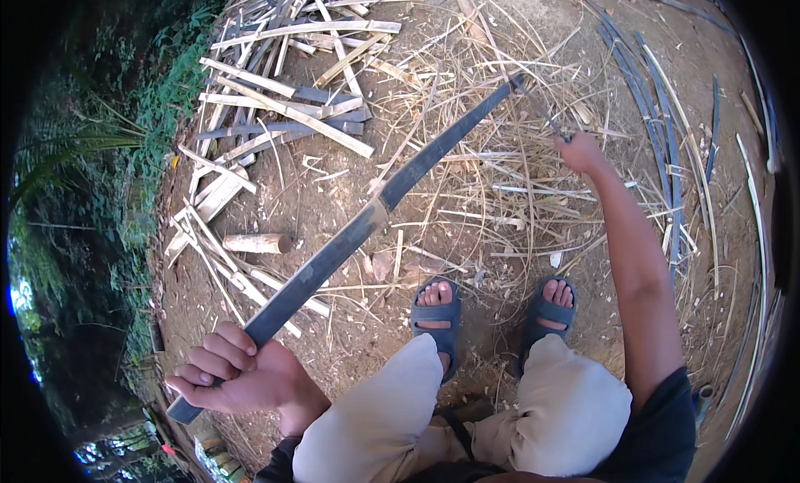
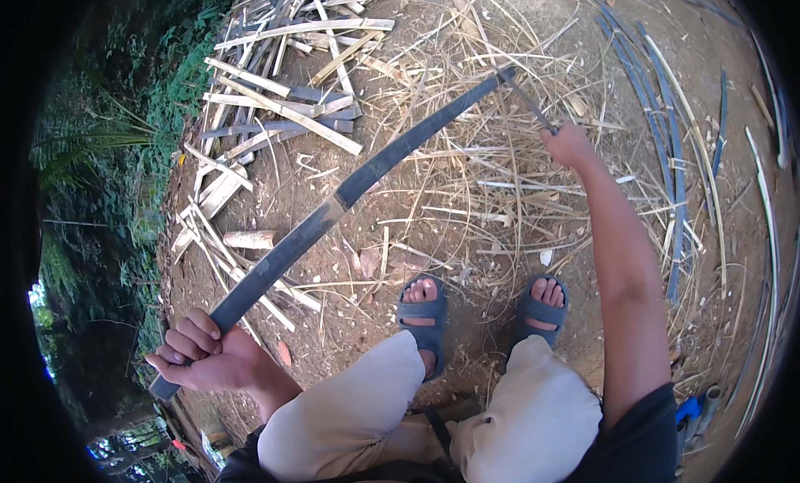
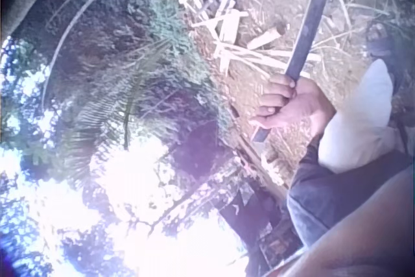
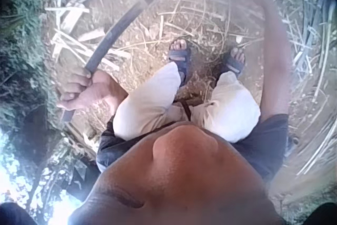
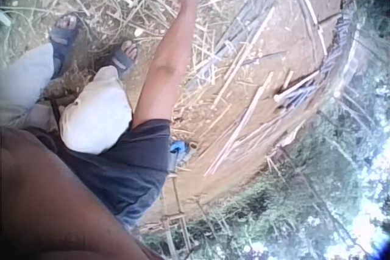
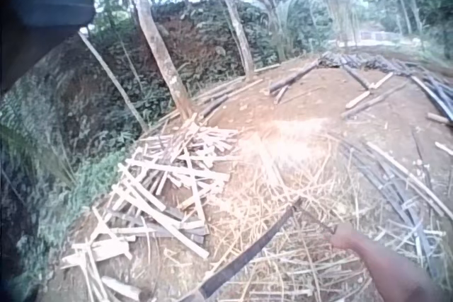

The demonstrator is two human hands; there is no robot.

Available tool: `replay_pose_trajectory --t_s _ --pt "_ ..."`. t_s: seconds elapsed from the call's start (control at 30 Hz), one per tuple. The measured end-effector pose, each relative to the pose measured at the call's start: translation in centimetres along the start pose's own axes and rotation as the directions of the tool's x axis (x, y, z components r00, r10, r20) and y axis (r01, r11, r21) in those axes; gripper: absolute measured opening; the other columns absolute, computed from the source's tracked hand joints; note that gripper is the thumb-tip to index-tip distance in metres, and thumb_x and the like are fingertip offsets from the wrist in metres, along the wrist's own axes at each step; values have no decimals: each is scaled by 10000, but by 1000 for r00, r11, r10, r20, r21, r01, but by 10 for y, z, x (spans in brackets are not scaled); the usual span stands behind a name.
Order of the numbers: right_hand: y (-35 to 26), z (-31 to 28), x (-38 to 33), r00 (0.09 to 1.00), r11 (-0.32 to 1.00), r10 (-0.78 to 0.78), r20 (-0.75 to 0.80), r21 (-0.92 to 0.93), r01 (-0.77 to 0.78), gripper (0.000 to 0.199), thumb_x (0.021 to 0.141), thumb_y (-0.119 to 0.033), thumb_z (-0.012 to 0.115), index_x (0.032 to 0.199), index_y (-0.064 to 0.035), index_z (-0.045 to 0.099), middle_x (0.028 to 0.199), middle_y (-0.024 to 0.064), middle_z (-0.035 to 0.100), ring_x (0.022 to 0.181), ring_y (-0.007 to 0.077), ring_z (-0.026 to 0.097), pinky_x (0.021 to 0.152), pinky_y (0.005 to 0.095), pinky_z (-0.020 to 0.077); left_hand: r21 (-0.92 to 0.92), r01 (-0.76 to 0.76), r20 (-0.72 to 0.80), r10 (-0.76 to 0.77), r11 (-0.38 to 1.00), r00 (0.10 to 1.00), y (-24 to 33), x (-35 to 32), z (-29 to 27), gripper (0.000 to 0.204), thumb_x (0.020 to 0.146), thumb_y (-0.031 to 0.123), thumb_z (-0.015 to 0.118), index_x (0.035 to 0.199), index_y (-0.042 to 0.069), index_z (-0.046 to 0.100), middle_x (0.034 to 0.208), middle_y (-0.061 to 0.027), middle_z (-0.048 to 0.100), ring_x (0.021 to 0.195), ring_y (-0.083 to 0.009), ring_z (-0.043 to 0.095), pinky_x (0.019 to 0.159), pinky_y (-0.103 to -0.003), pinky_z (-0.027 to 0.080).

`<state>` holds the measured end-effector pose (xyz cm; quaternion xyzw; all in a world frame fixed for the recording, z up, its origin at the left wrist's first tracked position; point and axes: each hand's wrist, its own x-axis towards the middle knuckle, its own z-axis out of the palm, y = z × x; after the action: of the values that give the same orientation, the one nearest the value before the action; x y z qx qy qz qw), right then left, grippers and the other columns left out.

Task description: The person uses a blade to shave layers from a piece of wood, then uses pliers to wrap wire around the handle of the tool.

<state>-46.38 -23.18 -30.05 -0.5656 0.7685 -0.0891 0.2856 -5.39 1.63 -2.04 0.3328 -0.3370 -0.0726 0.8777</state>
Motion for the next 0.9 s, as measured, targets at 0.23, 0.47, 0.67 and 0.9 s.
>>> replay_pose_trajectory --t_s 0.23,0.47,0.67,0.9 --pt "-25 39 -111 998 941 -37 43 339 20 360 862 -305 616 871 55 634 691 191 651 642 296 646 650 432 494 26 102 7 -102 994 995 -16 31 -26 426 1076 308 390 689 143 326 591 15 250 511 -122 248 558 -294 299" --pt "-53 37 -164 916 898 -398 53 226 377 280 824 -263 659 870 10 610 708 207 651 689 398 653 659 474 513 -10 241 -214 -238 970 947 -27 68 -63 444 1084 328 344 684 138 332 562 9 235 501 -129 239 558 -315 318" --pt "-42 37 -211 867 855 -498 14 171 489 319 820 -285 684 972 -16 603 746 180 644 704 403 647 649 493 502 -84 318 -437 -322 944 840 -3 156 -166 457 1083 330 353 663 157 300 540 28 223 447 -116 193 450 -283 275" --pt "5 40 -231 994 831 -104 25 551 73 327 924 -314 640 818 -5 648 550 66 541 480 172 518 485 317 416 -4 520 -596 -420 854 685 -60 158 -323 536 1090 374 306 599 165 251 491 25 193 423 -127 215 418 -289 301"
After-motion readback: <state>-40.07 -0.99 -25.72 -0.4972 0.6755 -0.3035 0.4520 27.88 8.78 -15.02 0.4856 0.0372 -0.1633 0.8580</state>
